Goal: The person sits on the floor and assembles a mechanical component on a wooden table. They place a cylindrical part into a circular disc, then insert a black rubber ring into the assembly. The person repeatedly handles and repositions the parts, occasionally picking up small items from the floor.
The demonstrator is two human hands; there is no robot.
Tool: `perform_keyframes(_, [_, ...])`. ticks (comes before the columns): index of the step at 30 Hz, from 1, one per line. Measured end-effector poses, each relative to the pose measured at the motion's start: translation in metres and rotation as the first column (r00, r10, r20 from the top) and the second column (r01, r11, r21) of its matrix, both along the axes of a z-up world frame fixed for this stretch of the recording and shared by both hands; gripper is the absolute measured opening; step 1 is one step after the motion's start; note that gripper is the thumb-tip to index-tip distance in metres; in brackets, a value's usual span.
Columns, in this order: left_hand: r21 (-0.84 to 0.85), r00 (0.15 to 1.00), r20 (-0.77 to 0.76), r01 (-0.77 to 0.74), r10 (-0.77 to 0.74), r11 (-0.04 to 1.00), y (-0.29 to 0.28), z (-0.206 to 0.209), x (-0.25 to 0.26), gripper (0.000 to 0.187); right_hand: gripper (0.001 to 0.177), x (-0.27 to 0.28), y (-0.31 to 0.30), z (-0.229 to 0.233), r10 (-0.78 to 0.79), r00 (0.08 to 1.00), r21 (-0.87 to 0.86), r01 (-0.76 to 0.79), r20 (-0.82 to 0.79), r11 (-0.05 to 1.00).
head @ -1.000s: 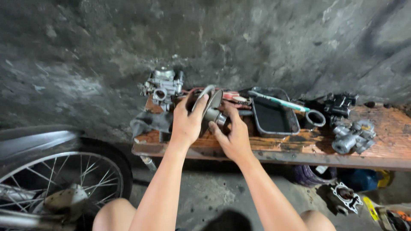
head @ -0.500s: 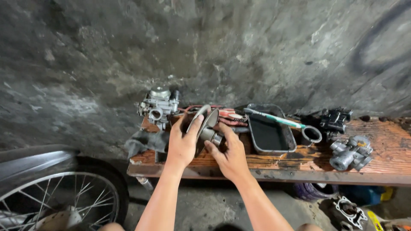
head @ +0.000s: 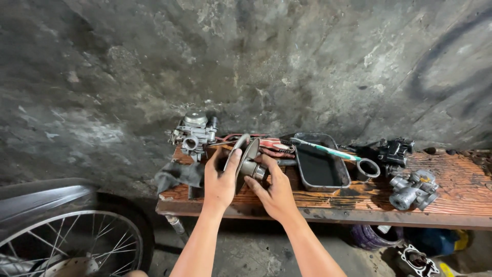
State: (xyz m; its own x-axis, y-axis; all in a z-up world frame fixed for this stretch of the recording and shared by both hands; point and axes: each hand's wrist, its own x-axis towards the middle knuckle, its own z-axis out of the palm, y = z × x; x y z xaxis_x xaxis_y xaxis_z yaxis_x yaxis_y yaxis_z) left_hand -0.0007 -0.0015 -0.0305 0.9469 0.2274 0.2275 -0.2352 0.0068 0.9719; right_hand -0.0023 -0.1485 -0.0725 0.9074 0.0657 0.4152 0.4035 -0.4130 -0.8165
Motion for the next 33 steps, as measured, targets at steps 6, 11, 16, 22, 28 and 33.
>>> perform_keyframes(6, [-0.287, 0.999, -0.018, -0.043, 0.039, 0.957, -0.010, -0.005, -0.008, 0.032, 0.049, 0.007, -0.009, 0.008, 0.032, 0.995, 0.015, -0.033, 0.098, 0.999])
perform_keyframes(11, [-0.424, 0.956, -0.282, -0.052, -0.078, 0.904, -0.009, 0.061, -0.047, 0.084, 0.047, 0.007, -0.019, 0.051, 0.139, 0.985, -0.033, -0.136, 0.103, 0.990])
perform_keyframes(16, [-0.299, 0.914, -0.364, 0.066, -0.178, 0.952, 0.002, 0.074, -0.066, 0.088, 0.045, -0.007, -0.025, 0.079, 0.207, 0.976, -0.156, -0.195, 0.066, 0.968])
perform_keyframes(22, [0.157, 0.879, -0.466, 0.191, -0.098, 0.969, 0.023, 0.008, -0.043, 0.079, 0.048, -0.009, -0.027, 0.081, 0.273, 0.960, -0.364, -0.277, -0.063, 0.889])
perform_keyframes(28, [0.680, 0.978, -0.189, 0.063, 0.092, 0.731, 0.019, 0.004, -0.060, 0.054, 0.051, -0.013, -0.016, 0.080, 0.237, 0.951, -0.461, -0.303, -0.196, 0.834])
perform_keyframes(33, [0.777, 0.979, -0.080, 0.178, -0.186, 0.604, 0.009, 0.003, -0.062, 0.071, 0.051, 0.013, -0.014, 0.035, 0.274, 0.961, -0.490, -0.256, -0.035, 0.833])
